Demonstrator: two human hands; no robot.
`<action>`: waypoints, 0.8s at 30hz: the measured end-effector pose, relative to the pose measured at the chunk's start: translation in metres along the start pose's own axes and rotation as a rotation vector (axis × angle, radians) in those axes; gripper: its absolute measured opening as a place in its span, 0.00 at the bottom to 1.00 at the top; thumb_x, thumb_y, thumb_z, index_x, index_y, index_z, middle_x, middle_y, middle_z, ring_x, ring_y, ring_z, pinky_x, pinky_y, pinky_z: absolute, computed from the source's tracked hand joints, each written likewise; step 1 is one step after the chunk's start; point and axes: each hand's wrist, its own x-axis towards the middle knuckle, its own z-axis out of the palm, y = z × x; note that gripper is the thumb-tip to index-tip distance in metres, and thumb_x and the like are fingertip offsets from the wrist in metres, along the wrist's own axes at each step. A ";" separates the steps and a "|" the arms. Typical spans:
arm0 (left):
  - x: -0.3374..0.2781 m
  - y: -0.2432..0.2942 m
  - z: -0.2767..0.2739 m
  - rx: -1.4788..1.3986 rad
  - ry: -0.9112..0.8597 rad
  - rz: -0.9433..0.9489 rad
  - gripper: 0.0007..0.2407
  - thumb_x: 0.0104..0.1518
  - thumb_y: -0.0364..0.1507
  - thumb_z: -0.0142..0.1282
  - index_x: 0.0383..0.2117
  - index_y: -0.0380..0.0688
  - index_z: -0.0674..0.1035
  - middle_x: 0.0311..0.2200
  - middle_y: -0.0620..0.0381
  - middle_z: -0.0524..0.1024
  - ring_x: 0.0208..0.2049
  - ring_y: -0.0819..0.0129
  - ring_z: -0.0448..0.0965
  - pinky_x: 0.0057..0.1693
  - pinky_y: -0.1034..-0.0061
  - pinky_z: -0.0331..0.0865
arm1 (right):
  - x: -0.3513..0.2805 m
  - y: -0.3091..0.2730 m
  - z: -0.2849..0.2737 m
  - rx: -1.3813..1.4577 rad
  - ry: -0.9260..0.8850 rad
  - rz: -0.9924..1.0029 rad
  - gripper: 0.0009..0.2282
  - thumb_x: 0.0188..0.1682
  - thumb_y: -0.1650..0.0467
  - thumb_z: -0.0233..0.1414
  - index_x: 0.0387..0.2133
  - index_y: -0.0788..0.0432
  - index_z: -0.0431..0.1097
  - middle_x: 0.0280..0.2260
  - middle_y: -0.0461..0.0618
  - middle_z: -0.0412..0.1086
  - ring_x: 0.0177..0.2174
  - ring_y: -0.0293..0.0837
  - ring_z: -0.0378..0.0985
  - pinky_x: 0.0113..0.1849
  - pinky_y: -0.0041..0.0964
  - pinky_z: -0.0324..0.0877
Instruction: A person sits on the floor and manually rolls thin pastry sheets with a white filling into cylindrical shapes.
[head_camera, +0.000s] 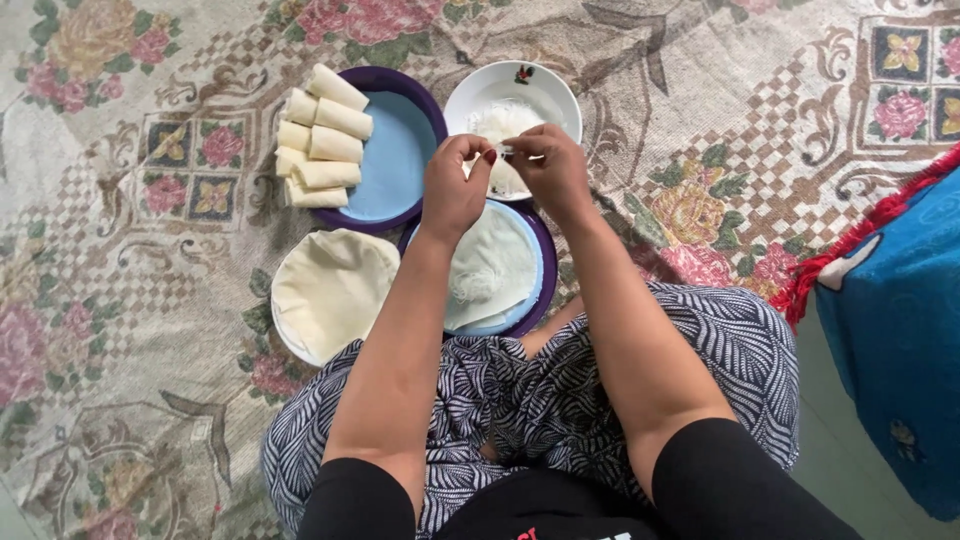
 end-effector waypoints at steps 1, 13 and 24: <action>-0.003 0.000 0.000 0.002 0.007 0.000 0.03 0.61 0.31 0.58 0.34 0.49 0.81 0.36 0.53 0.79 0.44 0.51 0.81 0.54 0.57 0.72 | 0.000 -0.008 -0.003 0.002 -0.005 -0.006 0.10 0.45 0.79 0.61 0.38 0.56 0.81 0.35 0.55 0.74 0.34 0.47 0.80 0.33 0.33 0.78; -0.067 0.034 -0.038 -0.371 -0.012 0.011 0.05 0.65 0.25 0.58 0.43 0.45 0.76 0.44 0.48 0.82 0.56 0.48 0.78 0.63 0.44 0.64 | -0.035 -0.126 -0.036 0.017 -0.214 -0.153 0.08 0.44 0.80 0.60 0.36 0.62 0.80 0.33 0.57 0.78 0.34 0.51 0.82 0.30 0.38 0.76; -0.180 -0.040 -0.047 -0.277 -0.128 -0.242 0.17 0.53 0.26 0.68 0.50 0.49 0.81 0.44 0.54 0.83 0.54 0.62 0.79 0.64 0.57 0.66 | -0.103 -0.093 0.014 -0.196 -0.665 -0.025 0.06 0.45 0.76 0.57 0.35 0.60 0.79 0.32 0.57 0.79 0.35 0.61 0.82 0.34 0.52 0.77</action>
